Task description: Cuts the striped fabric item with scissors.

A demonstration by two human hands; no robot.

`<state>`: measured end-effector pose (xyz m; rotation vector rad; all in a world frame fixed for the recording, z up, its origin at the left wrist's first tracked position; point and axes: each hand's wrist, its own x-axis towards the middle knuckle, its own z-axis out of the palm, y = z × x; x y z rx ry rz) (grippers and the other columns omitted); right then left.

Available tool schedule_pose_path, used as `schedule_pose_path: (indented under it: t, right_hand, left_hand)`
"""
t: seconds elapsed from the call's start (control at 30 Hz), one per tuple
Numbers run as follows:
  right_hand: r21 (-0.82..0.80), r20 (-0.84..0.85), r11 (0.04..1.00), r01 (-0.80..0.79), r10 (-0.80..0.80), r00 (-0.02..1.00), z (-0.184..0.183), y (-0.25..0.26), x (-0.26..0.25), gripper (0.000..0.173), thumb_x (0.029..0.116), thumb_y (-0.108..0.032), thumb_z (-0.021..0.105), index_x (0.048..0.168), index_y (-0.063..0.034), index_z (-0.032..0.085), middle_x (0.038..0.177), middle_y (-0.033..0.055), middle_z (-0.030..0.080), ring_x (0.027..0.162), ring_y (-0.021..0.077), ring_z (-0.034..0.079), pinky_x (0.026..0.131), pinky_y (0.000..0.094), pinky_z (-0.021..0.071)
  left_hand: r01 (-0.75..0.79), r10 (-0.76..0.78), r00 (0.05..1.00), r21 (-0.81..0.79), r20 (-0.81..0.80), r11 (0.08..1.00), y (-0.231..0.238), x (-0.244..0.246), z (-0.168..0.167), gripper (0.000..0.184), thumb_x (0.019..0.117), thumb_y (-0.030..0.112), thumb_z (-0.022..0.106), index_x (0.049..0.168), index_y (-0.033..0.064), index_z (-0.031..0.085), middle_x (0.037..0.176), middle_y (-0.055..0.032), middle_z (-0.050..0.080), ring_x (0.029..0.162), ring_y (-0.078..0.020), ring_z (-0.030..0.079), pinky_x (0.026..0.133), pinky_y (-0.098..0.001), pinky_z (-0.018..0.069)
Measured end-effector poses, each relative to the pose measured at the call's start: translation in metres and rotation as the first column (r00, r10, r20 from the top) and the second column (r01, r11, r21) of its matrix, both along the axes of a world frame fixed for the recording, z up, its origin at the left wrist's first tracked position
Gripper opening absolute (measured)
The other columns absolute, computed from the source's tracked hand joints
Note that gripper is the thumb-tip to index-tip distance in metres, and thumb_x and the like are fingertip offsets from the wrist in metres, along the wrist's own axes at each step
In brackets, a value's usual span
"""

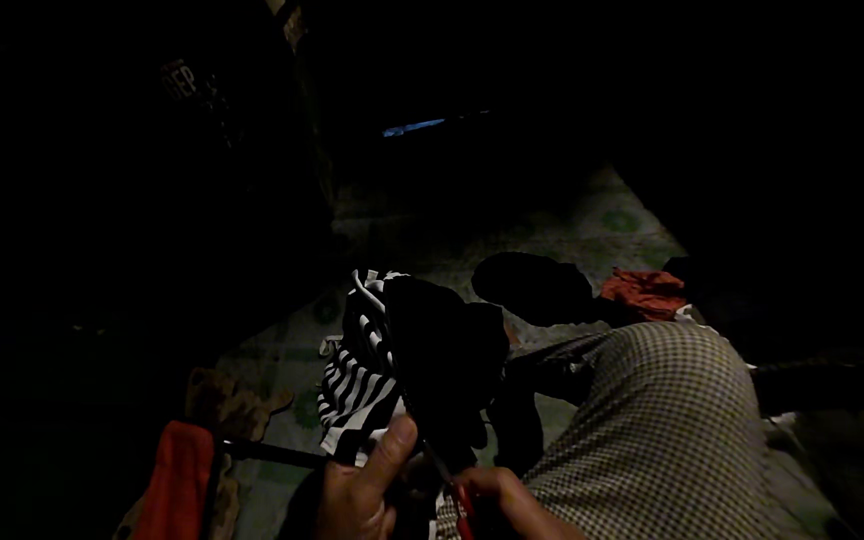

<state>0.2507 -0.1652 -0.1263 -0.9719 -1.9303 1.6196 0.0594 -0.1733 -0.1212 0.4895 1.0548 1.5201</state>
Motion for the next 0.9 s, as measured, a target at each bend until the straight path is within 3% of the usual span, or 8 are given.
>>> schedule_pose_path:
  t: [0.1, 0.2, 0.3, 0.63, 0.8, 0.9]
  right_hand:
    - [0.109, 0.106, 0.993, 0.042, -0.054, 0.993, 0.002, -0.002, -0.002, 0.051, 0.0984, -0.031, 0.067, 0.132, 0.0049, 0.053, 0.111, 0.0213, 0.065, 0.095, 0.0297, 0.067, 0.084, 0.0463, 0.0572]
    - [0.131, 0.147, 0.991, 0.041, -0.060, 0.987, 0.006, -0.002, -0.001, 0.052, 0.0981, -0.033, 0.067, 0.132, 0.0040, 0.055, 0.111, 0.0213, 0.065, 0.096, 0.0310, 0.067, 0.084, 0.0473, 0.0566]
    - [0.134, 0.164, 0.991, 0.022, -0.044, 0.985, 0.012, -0.003, 0.001, 0.052, 0.0981, -0.033, 0.067, 0.133, 0.0046, 0.054, 0.112, 0.0219, 0.065, 0.098, 0.0329, 0.067, 0.086, 0.0489, 0.0559]
    - [0.169, 0.162, 0.985, 0.032, -0.060, 0.985, 0.013, -0.006, -0.001, 0.051, 0.0992, -0.033, 0.066, 0.132, 0.0044, 0.054, 0.108, 0.0207, 0.066, 0.092, 0.0318, 0.067, 0.082, 0.0485, 0.0569]
    - [0.121, 0.122, 0.993, 0.001, -0.015, 0.992, 0.017, -0.004, 0.000, 0.051, 0.0991, -0.034, 0.066, 0.132, 0.0037, 0.053, 0.108, 0.0198, 0.066, 0.093, 0.0295, 0.068, 0.081, 0.0470, 0.0577]
    - [0.038, 0.081, 0.999, -0.021, 0.018, 0.997, 0.021, -0.002, 0.001, 0.050, 0.0974, -0.032, 0.069, 0.131, 0.0016, 0.054, 0.104, 0.0165, 0.066, 0.088, 0.0251, 0.067, 0.075, 0.0440, 0.0580]
  left_hand:
    - [-0.007, 0.015, 0.992, -0.065, 0.125, 0.998, -0.001, 0.003, 0.005, 0.009, 0.0954, 0.000, 0.063, 0.102, 0.0021, 0.069, 0.085, -0.0119, 0.074, 0.073, -0.0168, 0.073, 0.068, -0.0347, 0.0629]
    - [0.046, -0.042, 0.989, -0.025, 0.140, 0.999, -0.004, 0.000, 0.002, 0.011, 0.0912, -0.001, 0.065, 0.094, 0.0064, 0.074, 0.078, -0.0079, 0.073, 0.068, -0.0127, 0.070, 0.067, -0.0309, 0.0612]
    - [0.032, -0.030, 0.994, -0.013, 0.105, 0.999, -0.005, 0.000, 0.003, 0.012, 0.0901, -0.001, 0.066, 0.094, 0.0074, 0.073, 0.075, -0.0060, 0.072, 0.064, -0.0098, 0.068, 0.063, -0.0284, 0.0599]
    - [0.027, -0.028, 0.999, 0.020, 0.041, 0.999, -0.006, 0.000, 0.003, 0.010, 0.0908, 0.000, 0.070, 0.098, 0.0069, 0.071, 0.077, -0.0058, 0.072, 0.065, -0.0096, 0.068, 0.066, -0.0285, 0.0604]
    - [0.023, -0.023, 0.999, 0.013, 0.038, 1.000, -0.008, -0.001, 0.003, 0.013, 0.0900, 0.004, 0.074, 0.102, 0.0069, 0.071, 0.080, -0.0059, 0.074, 0.067, -0.0092, 0.069, 0.067, -0.0275, 0.0610]
    - [0.059, -0.059, 0.998, 0.008, 0.003, 0.998, -0.010, -0.004, 0.003, 0.010, 0.0903, 0.007, 0.074, 0.100, 0.0098, 0.072, 0.076, -0.0022, 0.072, 0.061, -0.0056, 0.065, 0.061, -0.0239, 0.0585]
